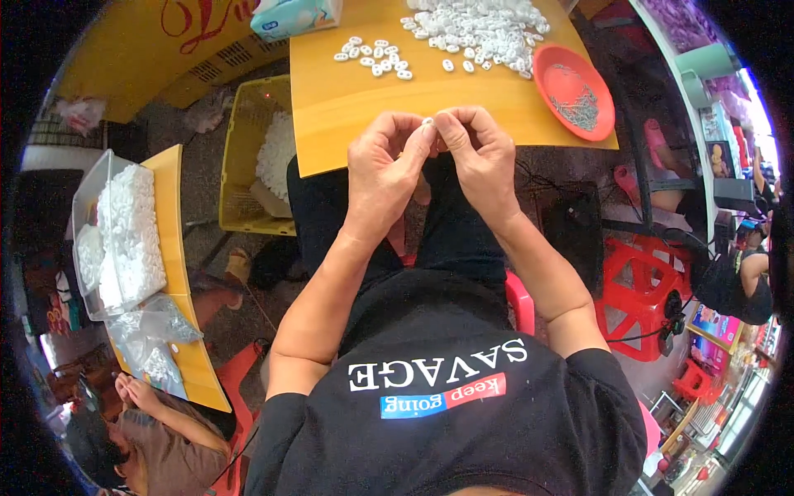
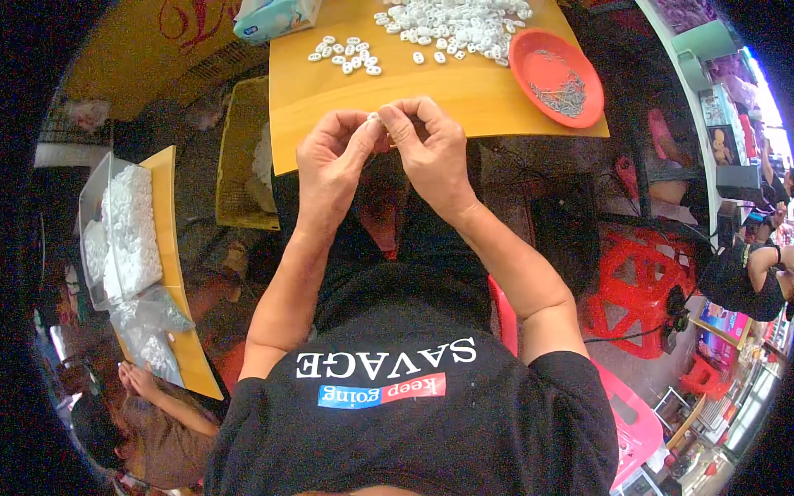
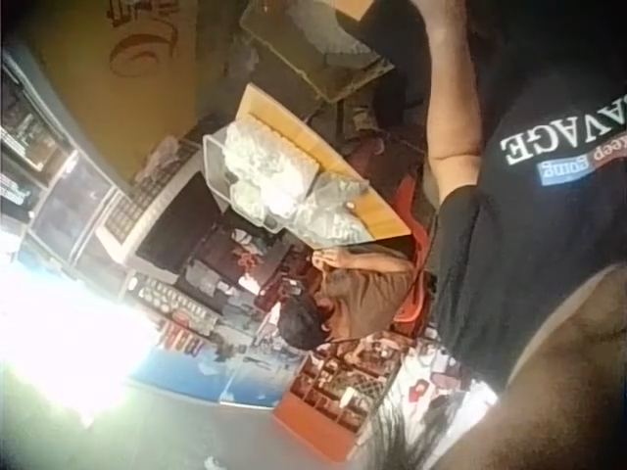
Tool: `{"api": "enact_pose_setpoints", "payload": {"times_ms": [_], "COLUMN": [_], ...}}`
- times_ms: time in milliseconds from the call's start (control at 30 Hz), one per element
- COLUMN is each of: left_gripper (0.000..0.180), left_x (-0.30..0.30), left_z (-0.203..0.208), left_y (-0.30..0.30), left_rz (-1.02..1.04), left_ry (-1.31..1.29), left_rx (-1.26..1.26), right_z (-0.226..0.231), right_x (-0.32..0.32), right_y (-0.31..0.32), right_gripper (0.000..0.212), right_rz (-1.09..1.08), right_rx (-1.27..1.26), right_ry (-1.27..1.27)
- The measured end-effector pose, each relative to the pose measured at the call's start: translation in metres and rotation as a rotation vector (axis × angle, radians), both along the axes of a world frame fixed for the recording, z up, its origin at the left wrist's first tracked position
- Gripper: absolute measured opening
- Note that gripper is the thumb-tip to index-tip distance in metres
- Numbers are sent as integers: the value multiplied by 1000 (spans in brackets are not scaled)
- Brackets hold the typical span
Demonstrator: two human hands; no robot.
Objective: Assembling small metal rings into white plastic components by hand.
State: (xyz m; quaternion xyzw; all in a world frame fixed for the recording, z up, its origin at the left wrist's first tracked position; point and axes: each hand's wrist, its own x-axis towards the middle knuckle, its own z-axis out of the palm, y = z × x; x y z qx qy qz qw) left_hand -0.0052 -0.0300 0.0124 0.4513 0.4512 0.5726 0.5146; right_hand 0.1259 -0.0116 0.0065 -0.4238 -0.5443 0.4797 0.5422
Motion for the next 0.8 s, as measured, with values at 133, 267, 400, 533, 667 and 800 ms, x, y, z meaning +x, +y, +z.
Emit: {"api": "enact_pose_setpoints", "payload": {"times_ms": [133, 267, 400, 533, 667, 800], "left_gripper": [17, 18, 16, 17, 16, 15], "left_x": [-5, -10, -12, -10, -5, -4], "left_z": [-32, -21, -20, -23, -26, -47], "left_y": [15, 12, 12, 15, 21, 27], "left_rz": [-4, -83, -137, -131, -120, -105], "left_ry": [103, 100, 79, 67, 65, 46], "left_rx": [2, -121, -142, -94, -111, -133], "right_z": [-18, -12, -4, -5, -15, -31], "right_x": [5, 23, 25, 22, 20, 21], "right_y": [13, 22, 27, 27, 28, 37], "right_gripper": [15, 11, 10, 11, 11, 15], "right_rz": [69, 38, 67, 61, 31, 37], "right_rx": [-115, 225, 528, 523, 447, 377], "right_ry": [23, -495, -569, -541, -525, -535]}}
